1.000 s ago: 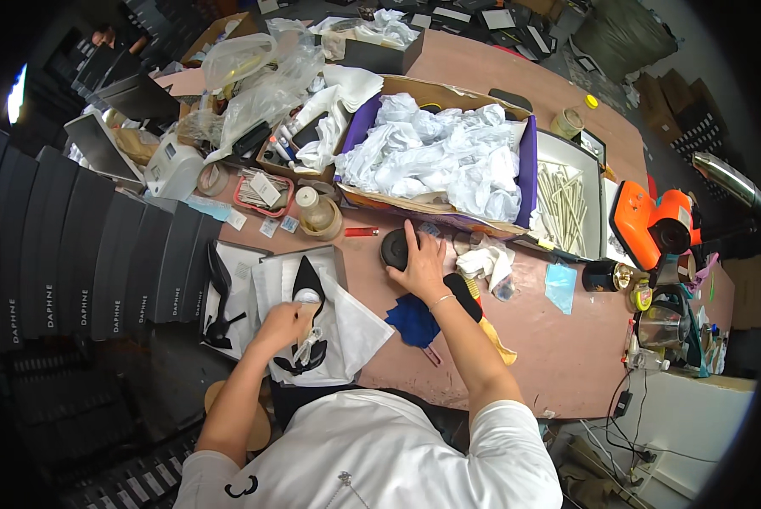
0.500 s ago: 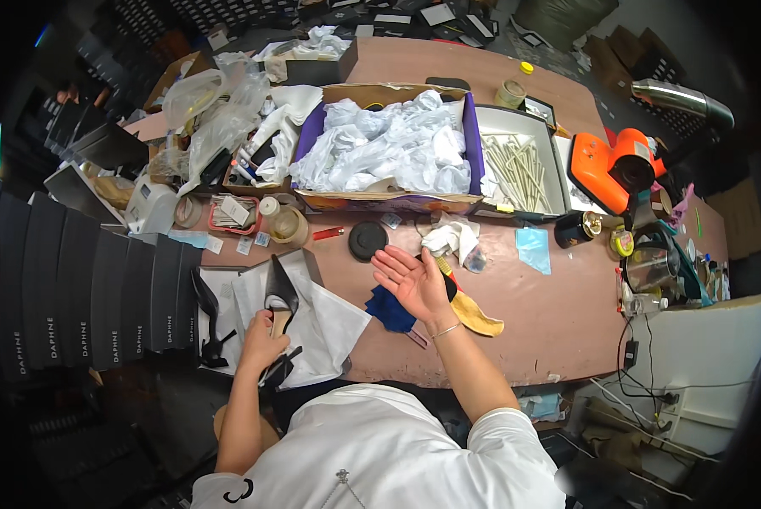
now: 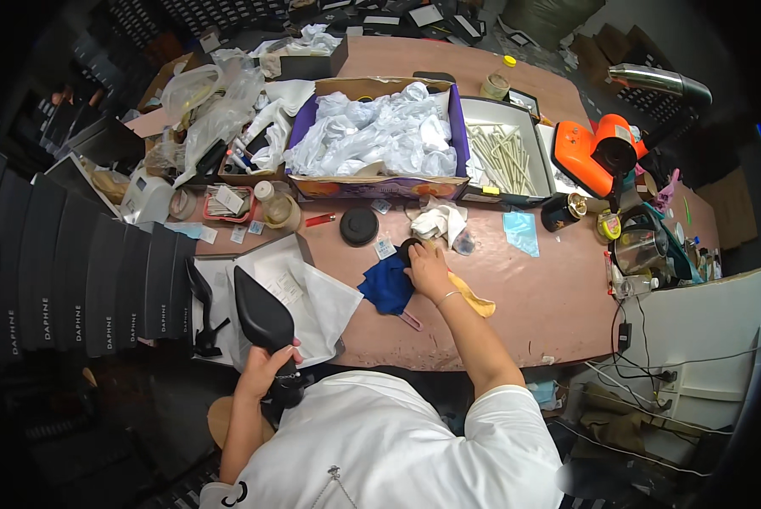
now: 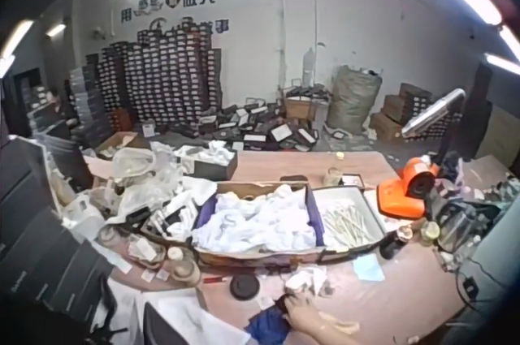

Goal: Packing finished high-heel shoes into boxes, including cleaning and wrapping with tissue paper.

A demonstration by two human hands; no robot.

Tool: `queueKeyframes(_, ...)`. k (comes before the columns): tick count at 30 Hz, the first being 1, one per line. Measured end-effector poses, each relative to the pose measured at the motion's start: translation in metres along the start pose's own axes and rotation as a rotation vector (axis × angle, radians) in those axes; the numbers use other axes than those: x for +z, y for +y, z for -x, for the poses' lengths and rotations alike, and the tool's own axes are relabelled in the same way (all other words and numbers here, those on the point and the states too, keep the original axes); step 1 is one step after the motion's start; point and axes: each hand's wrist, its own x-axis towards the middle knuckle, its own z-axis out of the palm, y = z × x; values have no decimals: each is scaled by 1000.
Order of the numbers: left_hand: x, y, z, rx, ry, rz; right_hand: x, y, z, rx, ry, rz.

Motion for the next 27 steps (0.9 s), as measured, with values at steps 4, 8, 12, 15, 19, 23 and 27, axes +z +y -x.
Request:
queueKeyframes(4,5,2,3,25,-21,-24,9,-11,13,-9,262,-26)
queueKeyframes(8,14,8,3,3,-14,-54,-13,-10,28,136,181,-94)
queueKeyframes(12,21,10,-5,-99,-40,81,-21,-1,24,179,245,-302)
queueKeyframes(15,14,25,-12,-32,-190,-142,-91,-50,29,136,48,-1477)
queueKeyframes(19,9,24,-6,-63,-326,-64,-152,-135,43,-222,-367,-1446)
queueKeyframes(23,18,18,3,-50,-344,68,-133,-173,48,-633,206,-571)
queueKeyframes(27,18,12,16,-40,-245,48,-127,-191,56,-613,239,-612)
